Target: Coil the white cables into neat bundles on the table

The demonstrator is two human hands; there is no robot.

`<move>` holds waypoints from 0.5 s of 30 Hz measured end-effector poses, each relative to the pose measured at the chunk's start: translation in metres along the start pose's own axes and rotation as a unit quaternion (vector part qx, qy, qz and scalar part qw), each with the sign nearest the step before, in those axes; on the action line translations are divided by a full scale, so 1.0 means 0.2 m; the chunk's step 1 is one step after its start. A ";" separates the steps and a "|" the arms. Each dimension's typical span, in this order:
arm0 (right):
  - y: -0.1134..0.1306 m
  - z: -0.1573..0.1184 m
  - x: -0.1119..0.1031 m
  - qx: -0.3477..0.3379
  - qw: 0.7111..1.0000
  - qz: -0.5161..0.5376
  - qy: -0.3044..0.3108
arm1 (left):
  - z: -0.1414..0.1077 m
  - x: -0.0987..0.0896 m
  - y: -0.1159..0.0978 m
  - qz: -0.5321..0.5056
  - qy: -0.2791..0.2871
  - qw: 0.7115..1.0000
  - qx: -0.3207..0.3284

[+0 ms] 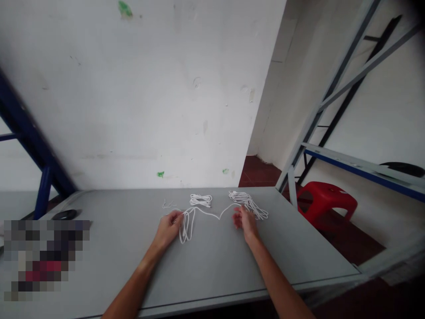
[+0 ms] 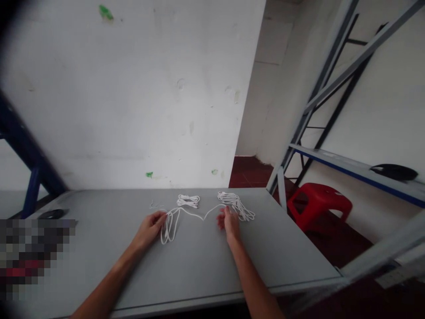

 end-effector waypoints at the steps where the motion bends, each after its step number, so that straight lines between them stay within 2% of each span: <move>1: 0.00 0.01 -0.02 -0.021 0.999 -0.021 -0.028 | -0.01 0.00 -0.01 0.050 -0.005 0.999 0.014; 3: -0.02 0.02 -0.03 -0.061 0.992 -0.090 -0.060 | -0.02 0.01 -0.02 0.134 0.001 0.990 0.037; 5: -0.04 0.01 -0.02 -0.105 0.974 -0.195 -0.053 | -0.03 0.02 -0.02 0.185 0.014 0.981 0.062; 8: -0.06 -0.01 0.03 -0.176 0.931 -0.319 -0.008 | -0.03 0.03 -0.01 0.217 0.023 0.972 0.093; 11: -0.06 -0.06 0.08 -0.238 0.901 -0.362 0.039 | -0.05 0.04 -0.02 0.217 0.060 0.968 0.114; 15: -0.03 -0.15 0.14 -0.318 0.848 -0.407 0.117 | -0.08 0.09 -0.06 0.244 0.128 0.942 0.194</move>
Point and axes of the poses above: each hand's wrist, its own z-axis towards the middle knuckle, its own x-axis out of the palm, y = z × x, the point moved 1 cm from there along z, towards the middle knuckle, and after that the axes turned 11 degrees about y, right-handed, at the moved point
